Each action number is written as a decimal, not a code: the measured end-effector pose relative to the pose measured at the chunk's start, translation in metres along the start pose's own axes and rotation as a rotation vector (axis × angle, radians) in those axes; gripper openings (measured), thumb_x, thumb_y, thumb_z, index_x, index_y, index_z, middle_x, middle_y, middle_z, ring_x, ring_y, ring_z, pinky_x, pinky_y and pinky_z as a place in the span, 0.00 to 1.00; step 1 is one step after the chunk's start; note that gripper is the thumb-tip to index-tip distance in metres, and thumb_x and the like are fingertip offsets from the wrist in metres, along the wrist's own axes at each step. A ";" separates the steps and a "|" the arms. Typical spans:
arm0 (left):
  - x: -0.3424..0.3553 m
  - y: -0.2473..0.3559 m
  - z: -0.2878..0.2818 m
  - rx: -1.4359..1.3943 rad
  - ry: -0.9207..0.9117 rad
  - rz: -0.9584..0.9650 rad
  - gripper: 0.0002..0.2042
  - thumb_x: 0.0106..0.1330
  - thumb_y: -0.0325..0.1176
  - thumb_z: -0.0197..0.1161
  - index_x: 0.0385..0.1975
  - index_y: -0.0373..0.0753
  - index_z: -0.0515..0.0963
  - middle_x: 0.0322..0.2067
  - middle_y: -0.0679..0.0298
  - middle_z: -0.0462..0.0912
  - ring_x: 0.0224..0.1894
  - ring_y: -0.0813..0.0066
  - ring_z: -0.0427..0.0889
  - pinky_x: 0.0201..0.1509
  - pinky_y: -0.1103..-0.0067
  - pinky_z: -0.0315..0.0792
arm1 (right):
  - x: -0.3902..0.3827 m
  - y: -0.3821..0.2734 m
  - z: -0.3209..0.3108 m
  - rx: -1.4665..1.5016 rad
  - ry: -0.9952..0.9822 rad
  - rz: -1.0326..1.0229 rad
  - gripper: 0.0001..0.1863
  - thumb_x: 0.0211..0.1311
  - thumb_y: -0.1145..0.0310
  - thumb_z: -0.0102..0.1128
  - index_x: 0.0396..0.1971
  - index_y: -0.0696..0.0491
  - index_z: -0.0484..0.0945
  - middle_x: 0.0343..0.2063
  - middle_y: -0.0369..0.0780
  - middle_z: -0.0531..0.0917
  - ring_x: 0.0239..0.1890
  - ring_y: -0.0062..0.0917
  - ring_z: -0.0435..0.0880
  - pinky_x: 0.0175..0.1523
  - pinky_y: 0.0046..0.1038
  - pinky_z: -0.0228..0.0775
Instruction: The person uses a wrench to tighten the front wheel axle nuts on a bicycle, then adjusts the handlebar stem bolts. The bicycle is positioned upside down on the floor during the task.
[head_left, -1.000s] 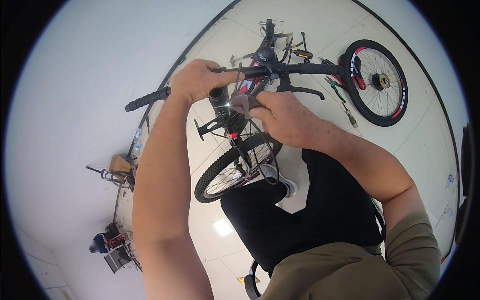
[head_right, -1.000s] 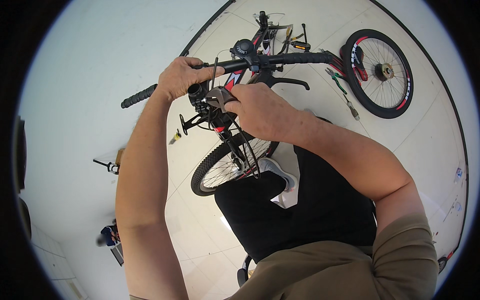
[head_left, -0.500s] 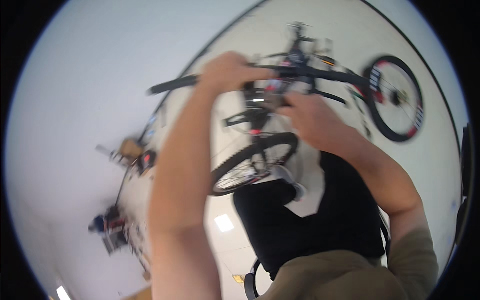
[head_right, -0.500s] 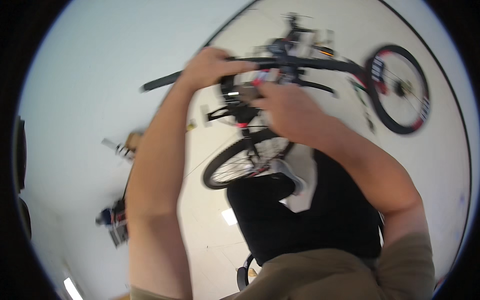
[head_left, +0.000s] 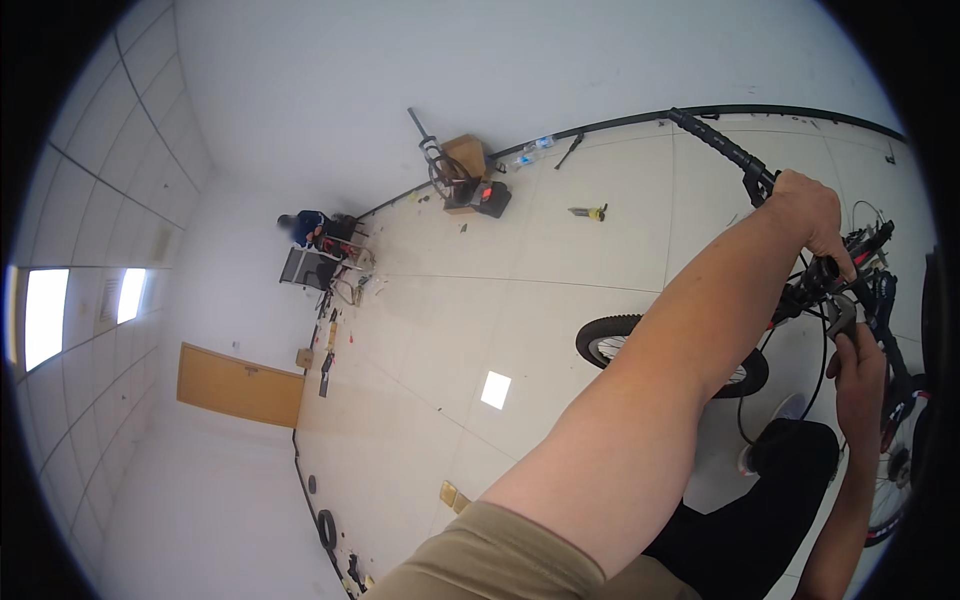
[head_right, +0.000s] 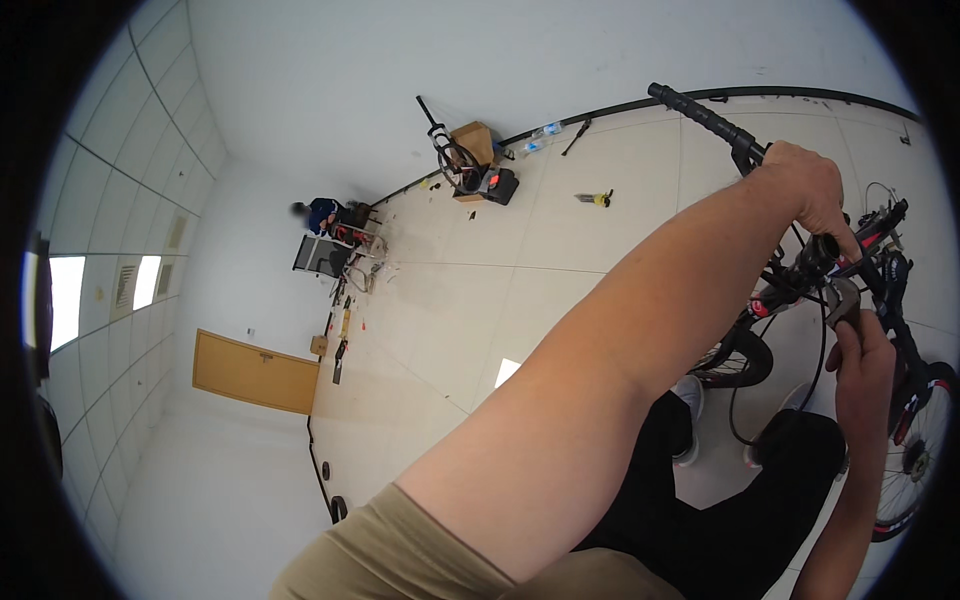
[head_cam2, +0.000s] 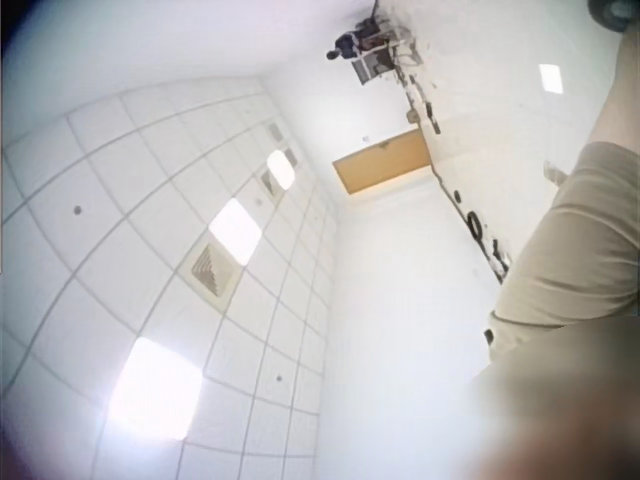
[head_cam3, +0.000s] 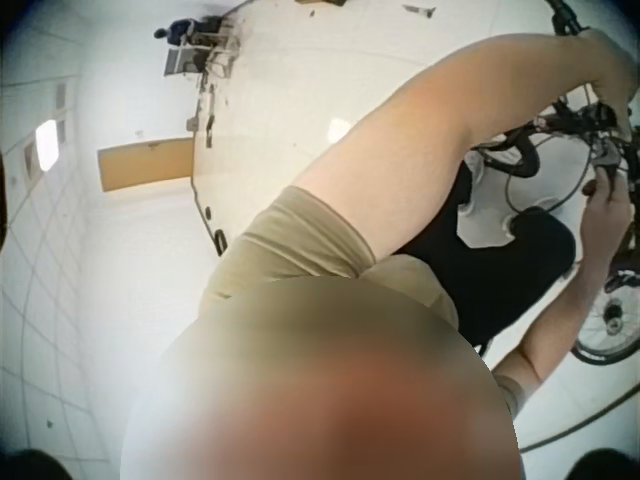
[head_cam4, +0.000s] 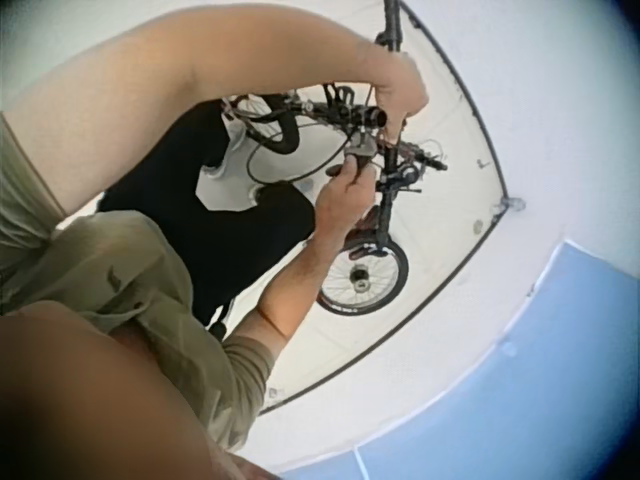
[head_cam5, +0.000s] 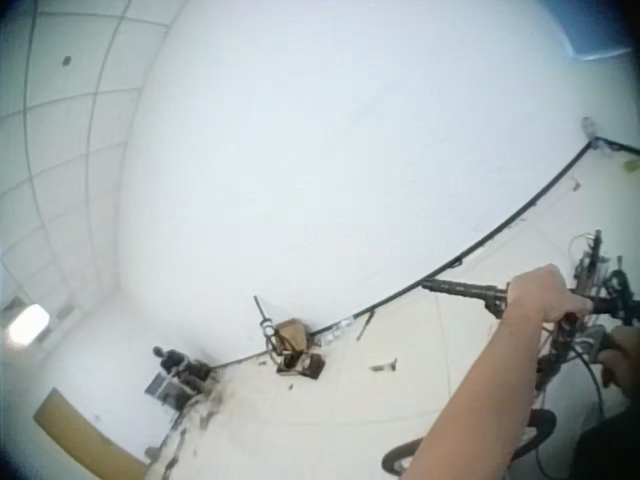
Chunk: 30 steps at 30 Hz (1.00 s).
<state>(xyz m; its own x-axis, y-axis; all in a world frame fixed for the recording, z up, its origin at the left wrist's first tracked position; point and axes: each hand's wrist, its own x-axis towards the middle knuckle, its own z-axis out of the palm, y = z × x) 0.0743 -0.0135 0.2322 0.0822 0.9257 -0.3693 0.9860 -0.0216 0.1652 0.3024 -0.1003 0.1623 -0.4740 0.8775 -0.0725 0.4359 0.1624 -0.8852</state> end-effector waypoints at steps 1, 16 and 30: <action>0.001 -0.001 -0.001 0.005 0.005 -0.002 0.36 0.37 0.76 0.72 0.35 0.50 0.91 0.37 0.68 0.90 0.44 0.70 0.89 0.49 0.73 0.79 | 0.001 0.003 0.002 0.009 0.016 -0.022 0.08 0.79 0.71 0.49 0.40 0.58 0.76 0.17 0.33 0.70 0.21 0.14 0.66 0.28 0.22 0.56; -0.003 -0.007 -0.005 0.007 -0.014 -0.031 0.41 0.35 0.78 0.73 0.41 0.48 0.91 0.42 0.67 0.91 0.48 0.72 0.89 0.54 0.75 0.78 | 0.005 0.017 0.020 0.165 0.026 -0.074 0.09 0.79 0.70 0.49 0.42 0.57 0.77 0.18 0.31 0.71 0.19 0.11 0.62 0.25 0.21 0.51; -0.026 -0.019 -0.026 0.045 0.051 -0.092 0.38 0.42 0.78 0.69 0.26 0.41 0.88 0.23 0.62 0.85 0.31 0.66 0.85 0.37 0.70 0.74 | 0.006 -0.023 0.031 0.268 -0.039 -0.153 0.07 0.72 0.73 0.56 0.39 0.62 0.79 0.21 0.40 0.82 0.24 0.22 0.79 0.32 0.29 0.70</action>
<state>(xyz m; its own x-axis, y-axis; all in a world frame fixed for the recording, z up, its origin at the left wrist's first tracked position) 0.0497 -0.0268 0.2627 -0.0155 0.9426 -0.3335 0.9946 0.0488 0.0915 0.2654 -0.1126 0.1681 -0.5500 0.8331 0.0583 0.1425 0.1623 -0.9764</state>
